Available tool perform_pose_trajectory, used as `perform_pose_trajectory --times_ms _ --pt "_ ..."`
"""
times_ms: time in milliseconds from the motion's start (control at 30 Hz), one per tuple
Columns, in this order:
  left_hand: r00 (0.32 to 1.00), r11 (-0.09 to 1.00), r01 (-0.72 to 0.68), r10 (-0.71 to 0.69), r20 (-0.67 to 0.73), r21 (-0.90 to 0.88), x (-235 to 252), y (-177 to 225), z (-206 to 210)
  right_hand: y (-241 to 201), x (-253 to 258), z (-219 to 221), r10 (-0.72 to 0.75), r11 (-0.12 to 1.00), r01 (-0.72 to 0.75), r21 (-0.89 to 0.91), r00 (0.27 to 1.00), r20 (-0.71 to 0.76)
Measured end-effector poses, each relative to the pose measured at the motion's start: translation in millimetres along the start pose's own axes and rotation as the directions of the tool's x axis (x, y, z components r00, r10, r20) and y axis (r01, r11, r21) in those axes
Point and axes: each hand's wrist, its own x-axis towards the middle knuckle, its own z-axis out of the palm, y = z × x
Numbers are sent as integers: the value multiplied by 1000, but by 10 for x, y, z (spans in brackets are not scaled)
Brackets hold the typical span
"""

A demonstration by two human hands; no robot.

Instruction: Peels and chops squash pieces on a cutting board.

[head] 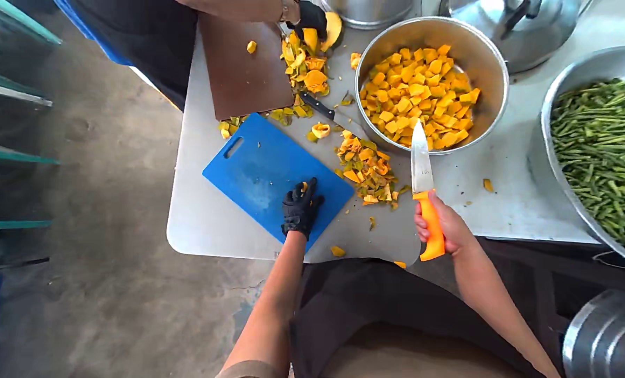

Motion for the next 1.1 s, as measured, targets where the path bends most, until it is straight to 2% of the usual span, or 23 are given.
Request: perform_pose_trajectory --times_ms 33,167,300,367,500,633,700,733,800,867,933,967,1033,1067,1100 --pt "1000 1000 23 -24 12 16 18 16 -13 8 -4 8 7 1000 -7 -2 1000 -7" --pt "960 981 169 -186 208 96 219 163 -239 31 -15 40 21 1000 -21 -16 1000 -20" --pt "940 965 256 -264 218 61 311 176 -296 61 -8 55 5 1000 -5 -16 1000 -12" --pt "934 962 271 -273 230 39 321 129 -277 76 -11 42 0 1000 -1 -13 1000 -5" --pt "957 978 210 -204 206 -9 190 -8 -258 93 -1 -4 -4 1000 4 0 1000 -14" --pt "953 986 160 -166 253 44 53 -55 -301 116 16 -23 16 1000 -15 24 999 -39" --pt "944 982 186 -186 271 26 50 -55 -326 114 23 -29 23 999 -21 31 999 -46" --pt "943 971 236 -218 250 -44 45 -26 -343 110 18 -40 21 999 -20 28 999 -46" --pt "928 876 370 -333 165 -309 63 148 -407 104 3 -68 3 999 -1 34 998 -56" --pt "894 666 421 -421 155 -616 172 504 -525 102 -34 -101 -13 998 18 65 997 -71" --pt "892 468 408 -387 233 -784 413 1003 -697 113 -87 -149 -20 996 28 90 996 -91" --pt "910 402 378 -329 253 -834 568 1272 -780 124 -125 -173 -26 994 36 105 995 -101" --pt "953 365 295 -174 246 -883 907 1782 -941 158 -234 -217 -52 989 69 130 991 -127" --pt "971 423 238 -68 231 -874 1062 2003 -1040 183 -303 -239 -63 987 83 138 988 -144" --pt "973 538 156 63 224 -828 1207 2164 -1145 225 -376 -255 -71 985 95 144 984 -163"
